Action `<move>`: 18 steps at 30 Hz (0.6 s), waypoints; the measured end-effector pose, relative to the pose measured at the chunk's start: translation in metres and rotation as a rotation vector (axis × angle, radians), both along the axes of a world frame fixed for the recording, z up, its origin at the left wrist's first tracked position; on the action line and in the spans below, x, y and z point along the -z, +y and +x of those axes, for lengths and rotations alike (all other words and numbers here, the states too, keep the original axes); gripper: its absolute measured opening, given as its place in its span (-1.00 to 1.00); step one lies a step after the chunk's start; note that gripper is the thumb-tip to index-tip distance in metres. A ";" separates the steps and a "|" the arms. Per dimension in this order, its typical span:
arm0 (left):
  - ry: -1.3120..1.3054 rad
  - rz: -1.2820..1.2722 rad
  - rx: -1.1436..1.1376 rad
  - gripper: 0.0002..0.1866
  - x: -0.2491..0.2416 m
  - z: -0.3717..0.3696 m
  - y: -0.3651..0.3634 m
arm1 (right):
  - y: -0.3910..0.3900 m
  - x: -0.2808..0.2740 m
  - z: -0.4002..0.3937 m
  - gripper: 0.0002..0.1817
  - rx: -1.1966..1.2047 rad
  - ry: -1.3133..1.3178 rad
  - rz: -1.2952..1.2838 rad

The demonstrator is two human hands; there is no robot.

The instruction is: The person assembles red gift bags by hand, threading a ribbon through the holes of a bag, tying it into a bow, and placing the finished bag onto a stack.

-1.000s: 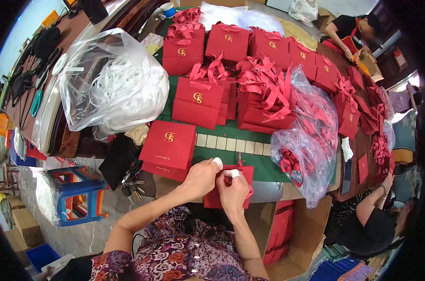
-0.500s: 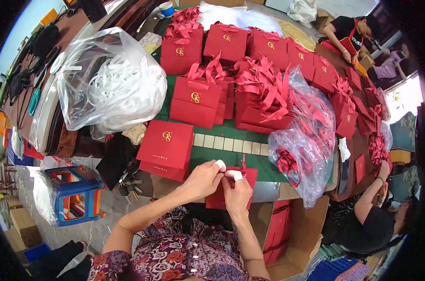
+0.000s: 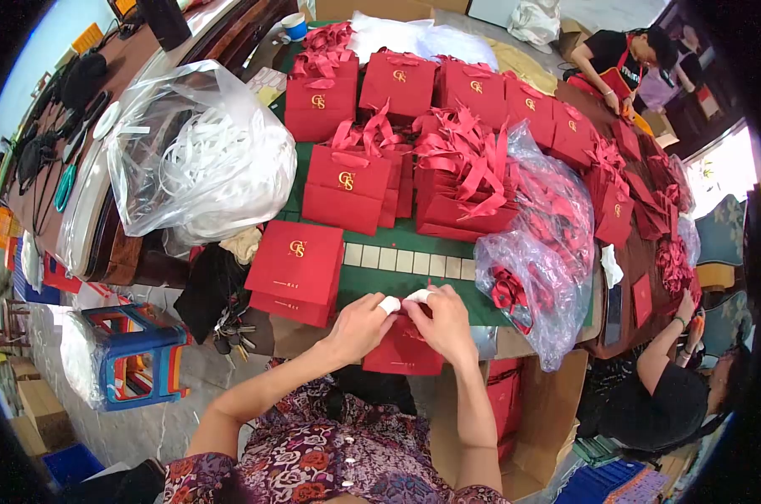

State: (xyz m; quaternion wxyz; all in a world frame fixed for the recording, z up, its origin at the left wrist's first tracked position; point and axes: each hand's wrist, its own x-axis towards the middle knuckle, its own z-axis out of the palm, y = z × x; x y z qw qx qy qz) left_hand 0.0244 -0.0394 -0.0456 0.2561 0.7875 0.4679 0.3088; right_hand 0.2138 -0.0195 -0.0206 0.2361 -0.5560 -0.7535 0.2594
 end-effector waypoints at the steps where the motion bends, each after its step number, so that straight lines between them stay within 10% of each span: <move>1: 0.000 0.002 0.002 -0.80 0.001 -0.001 -0.001 | 0.005 -0.001 0.003 -0.75 -0.067 -0.021 -0.050; 4: -0.071 0.013 0.061 -0.81 0.003 -0.003 -0.002 | 0.026 -0.011 0.015 -0.73 -0.201 0.144 -0.589; 18: -0.096 -0.109 0.079 -0.79 -0.003 -0.005 0.002 | 0.036 0.009 0.014 -0.81 -0.187 0.435 -0.816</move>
